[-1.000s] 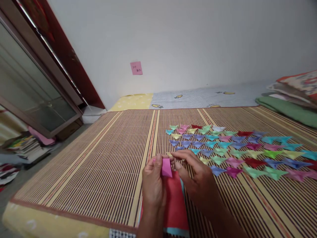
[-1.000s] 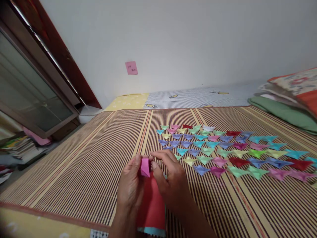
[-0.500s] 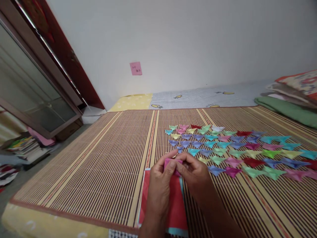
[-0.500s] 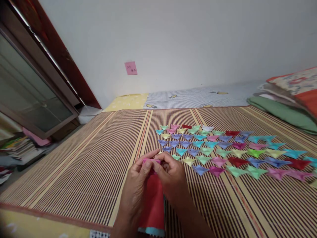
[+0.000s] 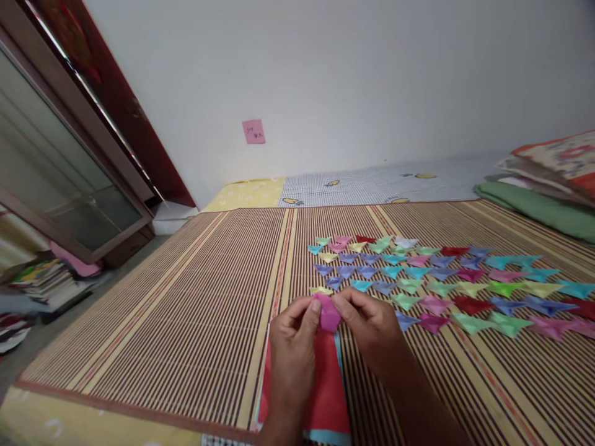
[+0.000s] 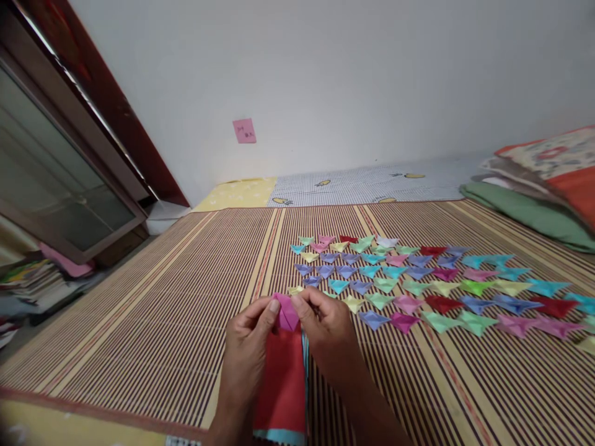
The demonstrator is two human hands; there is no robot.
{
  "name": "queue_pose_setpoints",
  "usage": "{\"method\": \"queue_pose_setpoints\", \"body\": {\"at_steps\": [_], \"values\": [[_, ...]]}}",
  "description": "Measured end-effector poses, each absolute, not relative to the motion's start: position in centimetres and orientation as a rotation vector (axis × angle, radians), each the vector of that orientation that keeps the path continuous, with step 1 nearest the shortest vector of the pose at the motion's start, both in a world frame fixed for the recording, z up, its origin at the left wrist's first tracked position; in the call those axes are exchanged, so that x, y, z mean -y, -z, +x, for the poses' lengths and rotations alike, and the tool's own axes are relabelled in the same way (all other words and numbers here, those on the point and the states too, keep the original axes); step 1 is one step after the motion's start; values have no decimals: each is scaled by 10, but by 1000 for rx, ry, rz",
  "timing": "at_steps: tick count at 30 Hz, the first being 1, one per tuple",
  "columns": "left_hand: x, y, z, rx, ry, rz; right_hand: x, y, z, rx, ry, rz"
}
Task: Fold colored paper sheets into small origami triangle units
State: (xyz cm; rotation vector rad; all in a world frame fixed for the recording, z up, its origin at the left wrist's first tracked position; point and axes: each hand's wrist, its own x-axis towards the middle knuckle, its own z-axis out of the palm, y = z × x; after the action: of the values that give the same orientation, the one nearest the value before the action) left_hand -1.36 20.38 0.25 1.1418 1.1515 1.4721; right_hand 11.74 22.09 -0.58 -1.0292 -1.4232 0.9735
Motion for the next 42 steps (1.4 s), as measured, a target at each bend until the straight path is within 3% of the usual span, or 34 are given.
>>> {"method": "queue_pose_setpoints", "body": {"at_steps": [11,19,25,29,42], "values": [[-203,-1,-14,-1322,-1376,1439,-222,4,125,1504,-878,-1055],[-204,-1,-8,-1263,-1240,1599,-228,7,132,1390,-1142,-910],[-197,-12,-4,-1036,-1149,1480,-217,-3,141,1393,-1108,-905],[-178,-16,3,-824,-977,1275,-194,-7,147,1297,-1265,-895],[-131,-19,11,-1003,-1136,1320,-150,-22,157,1330,-1098,-899]]}}
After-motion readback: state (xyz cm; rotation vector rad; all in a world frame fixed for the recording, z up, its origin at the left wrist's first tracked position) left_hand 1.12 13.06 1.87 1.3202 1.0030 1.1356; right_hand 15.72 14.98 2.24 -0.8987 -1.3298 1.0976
